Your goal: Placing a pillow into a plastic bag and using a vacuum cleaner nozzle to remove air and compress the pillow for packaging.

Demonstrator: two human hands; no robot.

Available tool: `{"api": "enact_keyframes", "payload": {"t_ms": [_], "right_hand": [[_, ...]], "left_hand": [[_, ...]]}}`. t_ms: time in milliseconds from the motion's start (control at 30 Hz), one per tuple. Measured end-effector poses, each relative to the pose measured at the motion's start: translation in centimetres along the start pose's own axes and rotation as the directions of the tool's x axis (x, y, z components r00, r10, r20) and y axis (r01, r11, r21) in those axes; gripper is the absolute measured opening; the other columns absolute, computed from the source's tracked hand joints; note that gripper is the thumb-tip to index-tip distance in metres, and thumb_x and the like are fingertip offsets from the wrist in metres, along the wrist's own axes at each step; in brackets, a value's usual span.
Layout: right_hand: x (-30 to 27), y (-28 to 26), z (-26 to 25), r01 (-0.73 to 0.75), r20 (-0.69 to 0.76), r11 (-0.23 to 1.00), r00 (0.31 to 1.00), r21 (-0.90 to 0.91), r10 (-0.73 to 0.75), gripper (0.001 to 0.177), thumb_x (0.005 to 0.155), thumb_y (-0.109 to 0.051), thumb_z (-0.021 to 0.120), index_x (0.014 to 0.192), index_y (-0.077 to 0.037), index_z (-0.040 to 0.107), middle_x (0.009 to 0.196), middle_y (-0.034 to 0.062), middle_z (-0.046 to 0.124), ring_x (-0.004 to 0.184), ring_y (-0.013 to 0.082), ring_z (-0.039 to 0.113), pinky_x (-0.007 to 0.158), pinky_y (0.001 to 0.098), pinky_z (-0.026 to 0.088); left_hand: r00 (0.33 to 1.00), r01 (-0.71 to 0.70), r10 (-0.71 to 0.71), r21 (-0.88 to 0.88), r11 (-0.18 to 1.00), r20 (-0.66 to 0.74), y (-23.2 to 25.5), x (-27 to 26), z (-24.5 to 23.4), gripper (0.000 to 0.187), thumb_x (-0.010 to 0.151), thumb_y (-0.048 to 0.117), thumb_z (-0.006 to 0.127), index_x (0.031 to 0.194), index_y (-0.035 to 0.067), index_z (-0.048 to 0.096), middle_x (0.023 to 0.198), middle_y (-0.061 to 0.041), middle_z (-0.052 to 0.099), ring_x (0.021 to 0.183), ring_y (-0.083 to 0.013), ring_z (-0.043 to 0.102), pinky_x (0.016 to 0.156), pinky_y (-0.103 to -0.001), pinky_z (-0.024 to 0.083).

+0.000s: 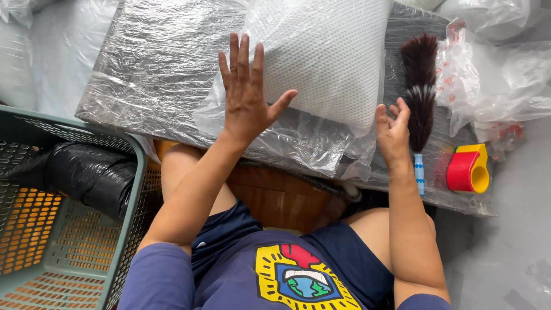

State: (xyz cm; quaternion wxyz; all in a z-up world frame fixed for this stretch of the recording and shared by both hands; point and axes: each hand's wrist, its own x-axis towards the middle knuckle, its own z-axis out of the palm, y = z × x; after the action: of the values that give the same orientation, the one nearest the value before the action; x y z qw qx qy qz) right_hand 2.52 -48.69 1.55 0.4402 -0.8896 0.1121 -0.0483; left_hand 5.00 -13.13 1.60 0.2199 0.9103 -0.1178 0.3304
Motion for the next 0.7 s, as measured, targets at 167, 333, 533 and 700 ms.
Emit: {"api": "enact_keyframes", "payload": {"t_ms": [167, 333, 533, 700], "right_hand": [[0.4, -3.6, 4.3, -0.052, 0.125, 0.997, 0.990, -0.065, 0.060, 0.110, 0.083, -0.078, 0.051, 0.162, -0.016, 0.007, 0.159, 0.0279, 0.035, 0.145, 0.0399, 0.041, 0.117, 0.0454, 0.033], [-1.5, -5.4, 5.7, -0.031, 0.113, 0.990, 0.993, -0.137, 0.047, 0.101, 0.096, -0.071, 0.059, 0.163, -0.015, 0.008, 0.133, 0.0499, 0.050, 0.128, 0.0631, 0.049, 0.110, 0.0701, 0.037], [-0.9, -3.9, 6.1, -0.120, 0.118, 0.990, 0.985, -0.073, 0.128, 0.103, 0.090, -0.073, 0.067, 0.160, -0.013, 0.020, 0.143, 0.0429, 0.047, 0.135, 0.0575, 0.044, 0.115, 0.0630, 0.036], [-0.8, -3.3, 5.9, -0.147, 0.130, 0.984, 0.979, -0.097, 0.159, 0.105, 0.084, -0.077, 0.070, 0.157, -0.014, 0.029, 0.142, 0.0391, 0.049, 0.134, 0.0545, 0.046, 0.116, 0.0618, 0.036]], "left_hand": [[0.959, 0.027, -0.080, 0.191, 0.981, 0.273, -3.1, -1.8, 5.2, 0.131, 0.097, 0.099, 0.051, 0.165, 0.010, -0.018, 0.171, -0.018, -0.019, 0.161, -0.0358, -0.016, 0.129, -0.068, -0.001], [0.976, 0.067, -0.066, 0.000, 0.998, 0.210, -3.8, -3.6, 6.4, 0.122, 0.091, 0.078, 0.066, 0.167, 0.007, 0.002, 0.171, -0.029, 0.004, 0.159, -0.0446, 0.000, 0.121, -0.071, 0.001], [0.960, 0.051, -0.049, -0.003, 0.999, 0.276, -4.4, -4.0, 7.0, 0.127, 0.088, 0.085, 0.064, 0.166, 0.011, -0.003, 0.172, -0.027, -0.002, 0.160, -0.0421, -0.005, 0.122, -0.071, -0.002], [0.927, 0.068, -0.067, 0.012, 0.998, 0.370, -4.4, -4.3, 5.6, 0.120, 0.091, 0.085, 0.057, 0.166, 0.010, 0.000, 0.171, -0.026, 0.000, 0.159, -0.0399, -0.005, 0.123, -0.067, -0.004]]}}
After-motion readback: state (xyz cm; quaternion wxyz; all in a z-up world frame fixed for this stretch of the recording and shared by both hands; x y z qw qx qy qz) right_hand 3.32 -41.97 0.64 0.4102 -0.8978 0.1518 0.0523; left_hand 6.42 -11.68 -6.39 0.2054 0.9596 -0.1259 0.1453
